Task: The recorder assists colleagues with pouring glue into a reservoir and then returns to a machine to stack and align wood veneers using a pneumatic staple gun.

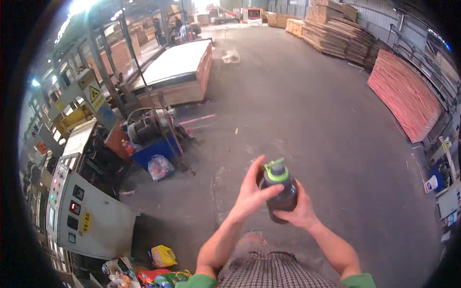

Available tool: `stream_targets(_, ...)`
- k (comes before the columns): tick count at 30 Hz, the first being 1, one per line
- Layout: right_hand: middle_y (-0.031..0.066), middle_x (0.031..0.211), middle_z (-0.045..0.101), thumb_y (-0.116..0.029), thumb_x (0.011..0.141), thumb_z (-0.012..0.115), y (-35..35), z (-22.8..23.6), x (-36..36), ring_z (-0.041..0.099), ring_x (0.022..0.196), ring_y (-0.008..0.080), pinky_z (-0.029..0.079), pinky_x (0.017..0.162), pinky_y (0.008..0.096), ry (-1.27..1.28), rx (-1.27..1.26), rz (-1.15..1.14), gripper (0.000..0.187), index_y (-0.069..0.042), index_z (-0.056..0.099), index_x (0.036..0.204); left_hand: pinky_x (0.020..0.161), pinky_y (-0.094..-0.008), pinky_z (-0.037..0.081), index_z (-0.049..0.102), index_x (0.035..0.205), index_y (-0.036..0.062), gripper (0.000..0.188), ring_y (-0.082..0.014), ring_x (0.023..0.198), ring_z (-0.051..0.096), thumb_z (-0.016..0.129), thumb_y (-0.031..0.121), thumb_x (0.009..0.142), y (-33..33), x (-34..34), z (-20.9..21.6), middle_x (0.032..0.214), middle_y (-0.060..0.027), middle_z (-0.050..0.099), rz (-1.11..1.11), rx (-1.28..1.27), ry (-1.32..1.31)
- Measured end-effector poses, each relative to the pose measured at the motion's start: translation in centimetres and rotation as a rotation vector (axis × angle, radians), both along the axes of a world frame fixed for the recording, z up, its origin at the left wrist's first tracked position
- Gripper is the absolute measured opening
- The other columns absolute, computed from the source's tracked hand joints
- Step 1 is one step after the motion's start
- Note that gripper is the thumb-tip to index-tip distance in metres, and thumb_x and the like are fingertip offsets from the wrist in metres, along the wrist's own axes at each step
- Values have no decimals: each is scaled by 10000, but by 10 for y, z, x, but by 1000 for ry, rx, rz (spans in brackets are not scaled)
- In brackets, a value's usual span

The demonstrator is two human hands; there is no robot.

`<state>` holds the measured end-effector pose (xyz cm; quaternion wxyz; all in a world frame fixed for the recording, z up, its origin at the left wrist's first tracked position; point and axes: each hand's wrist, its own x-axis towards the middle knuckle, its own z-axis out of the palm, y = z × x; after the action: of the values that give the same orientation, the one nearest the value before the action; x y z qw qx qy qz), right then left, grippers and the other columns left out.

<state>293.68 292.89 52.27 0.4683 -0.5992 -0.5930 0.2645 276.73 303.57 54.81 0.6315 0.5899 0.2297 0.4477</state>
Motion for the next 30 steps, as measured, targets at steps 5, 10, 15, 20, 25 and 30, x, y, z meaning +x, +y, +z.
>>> stream_targets(5,197,1408,528,-245,638,949,145,12,44,562,1297,360,473,1078,450,-115,97,-48,1093,4,333,1506,1108,-385,427,361,1525,-24,930,-239,1281,540,876,154,772,134,65,25,1360,-138,515,258,156,209)
stream_targets(10,216,1377,548,-272,635,951,309,-6,93,592,1254,378,511,1030,453,-89,121,-26,1084,15,354,1493,1086,-390,448,393,1485,-19,883,-256,1249,528,875,213,782,285,111,10,1357,-134,441,368,157,283)
stream_targets(15,223,1364,559,-273,620,956,468,-25,163,592,1255,378,507,1039,456,63,37,148,1087,24,369,1484,1128,-386,421,359,1508,7,885,-246,1332,510,862,150,795,439,156,22,1411,-154,494,94,-125,8)
stream_targets(20,222,1342,560,-241,658,930,644,-30,216,586,1249,389,487,1065,462,-85,173,129,1056,6,339,1498,999,-388,483,455,1439,7,832,-222,1132,548,892,172,750,597,226,12,1248,-107,476,572,267,414)
stream_targets(25,192,1345,549,-196,667,929,824,-66,293,574,1258,348,482,1068,450,-146,168,71,1046,-5,322,1497,886,-312,461,553,1213,26,517,-144,994,514,843,152,804,772,286,16,1099,-23,490,891,172,219)
stream_targets(30,218,1374,522,-214,669,900,962,-156,430,545,1285,358,464,1080,445,175,-88,-119,1018,16,327,1478,920,-331,454,569,1192,21,483,-179,1048,509,836,204,834,974,317,-29,1139,-63,477,847,84,219)
